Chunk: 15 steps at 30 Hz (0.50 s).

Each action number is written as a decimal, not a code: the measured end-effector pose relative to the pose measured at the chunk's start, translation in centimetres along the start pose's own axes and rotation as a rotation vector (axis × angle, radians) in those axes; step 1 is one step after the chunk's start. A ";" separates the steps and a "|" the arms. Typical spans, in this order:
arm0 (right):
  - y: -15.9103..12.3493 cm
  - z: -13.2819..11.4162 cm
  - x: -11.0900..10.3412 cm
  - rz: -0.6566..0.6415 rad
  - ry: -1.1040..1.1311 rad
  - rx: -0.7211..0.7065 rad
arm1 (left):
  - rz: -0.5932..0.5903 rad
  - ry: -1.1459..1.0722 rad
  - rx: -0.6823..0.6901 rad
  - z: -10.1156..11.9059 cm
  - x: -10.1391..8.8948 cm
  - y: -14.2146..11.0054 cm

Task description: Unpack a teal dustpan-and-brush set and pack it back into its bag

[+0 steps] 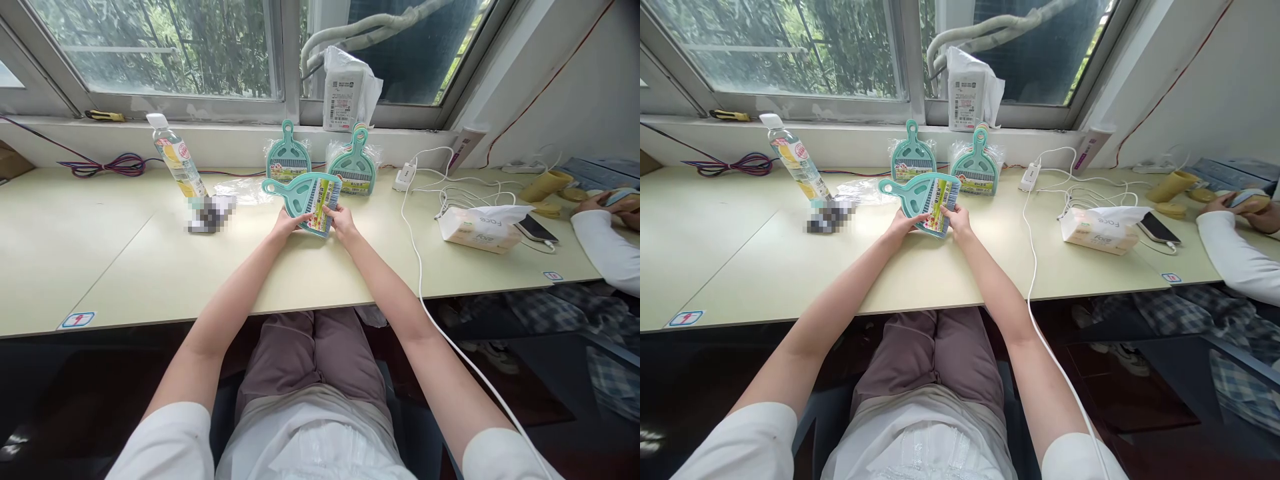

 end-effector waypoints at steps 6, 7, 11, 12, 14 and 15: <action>0.0 -0.3 -0.5 0.066 0.037 0.018 | 0.285 0.089 0.176 1.6 -2.4 0.9; 0.0 -0.3 -0.6 0.081 0.049 0.023 | 0.346 0.180 0.241 2.1 -3.3 0.9; -0.2 -0.5 -0.8 0.130 0.085 0.050 | 0.455 0.594 0.350 3.3 -6.6 1.3; -0.3 -0.5 -0.8 0.137 0.088 0.060 | 0.429 0.701 0.301 3.2 -7.0 1.5; -0.3 -0.4 -0.8 0.141 0.085 0.071 | 0.336 0.948 0.154 2.7 -7.4 1.9; -0.3 -0.4 -0.8 0.140 0.081 0.070 | 0.286 1.076 0.084 2.4 -7.4 2.0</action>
Point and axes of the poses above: each hand's wrist, its own y-axis towards the middle knuckle, its own x-axis out of the palm, z = x × y, the point moved 3 cm from there along y, towards the middle knuckle, and after that the axes turned 11 degrees about -y, right-handed, at the moved point
